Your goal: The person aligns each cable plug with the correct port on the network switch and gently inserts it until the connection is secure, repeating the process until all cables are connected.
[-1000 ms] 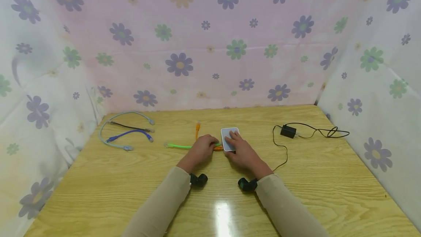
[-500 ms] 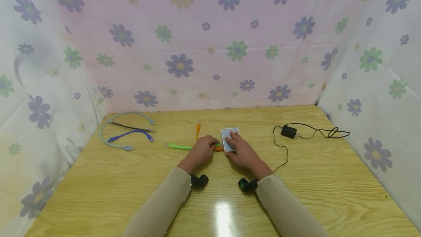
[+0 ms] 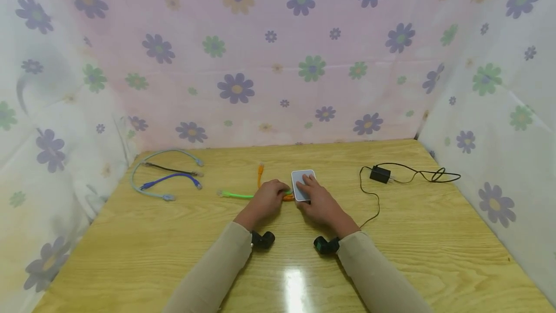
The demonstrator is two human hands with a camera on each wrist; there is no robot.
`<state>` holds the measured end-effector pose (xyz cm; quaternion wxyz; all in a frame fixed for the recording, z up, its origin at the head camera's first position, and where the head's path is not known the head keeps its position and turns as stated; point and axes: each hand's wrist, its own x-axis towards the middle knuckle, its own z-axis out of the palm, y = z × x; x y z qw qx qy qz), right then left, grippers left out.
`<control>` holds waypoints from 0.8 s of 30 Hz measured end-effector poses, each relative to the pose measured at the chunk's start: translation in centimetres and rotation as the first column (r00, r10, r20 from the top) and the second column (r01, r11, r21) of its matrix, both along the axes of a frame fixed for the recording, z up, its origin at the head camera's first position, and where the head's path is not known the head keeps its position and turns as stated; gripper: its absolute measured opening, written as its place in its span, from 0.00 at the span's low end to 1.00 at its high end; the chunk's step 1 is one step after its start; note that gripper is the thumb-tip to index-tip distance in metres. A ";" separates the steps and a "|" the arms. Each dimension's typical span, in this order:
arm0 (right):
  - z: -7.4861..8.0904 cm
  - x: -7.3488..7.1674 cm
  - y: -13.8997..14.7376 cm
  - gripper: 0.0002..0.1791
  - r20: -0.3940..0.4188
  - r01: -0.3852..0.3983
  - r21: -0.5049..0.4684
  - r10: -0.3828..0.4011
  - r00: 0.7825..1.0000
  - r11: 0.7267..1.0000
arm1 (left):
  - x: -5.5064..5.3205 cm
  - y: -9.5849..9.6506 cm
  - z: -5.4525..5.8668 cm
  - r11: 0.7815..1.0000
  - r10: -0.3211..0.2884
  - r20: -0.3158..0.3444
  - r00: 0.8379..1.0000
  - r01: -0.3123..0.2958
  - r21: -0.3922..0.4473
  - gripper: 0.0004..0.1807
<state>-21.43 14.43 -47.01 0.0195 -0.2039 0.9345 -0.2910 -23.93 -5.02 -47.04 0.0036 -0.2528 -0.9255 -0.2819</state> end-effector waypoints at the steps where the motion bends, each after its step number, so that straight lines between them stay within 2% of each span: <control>1: 0.1 0.0 0.0 0.34 0.001 -0.001 -0.004 0.001 1.000 1.000 | 0.0 0.0 0.0 1.000 0.002 0.001 1.000 -0.002 0.004 0.12; 8: 0.0 0.1 0.0 0.33 -0.031 -0.013 -0.007 0.013 0.999 1.000 | 0.0 -0.2 -0.3 1.000 0.028 0.017 0.999 -0.028 0.013 0.12; 13: 0.0 0.1 0.1 0.33 -0.009 -0.003 -0.004 0.003 1.000 1.000 | 0.1 -0.2 -0.2 0.999 0.042 0.026 0.999 -0.043 0.033 0.11; 24: -0.4 -0.1 0.2 0.34 -0.009 -0.013 0.013 0.013 1.000 1.000 | 0.4 -0.9 0.1 0.998 0.060 0.030 0.998 -0.060 0.006 0.12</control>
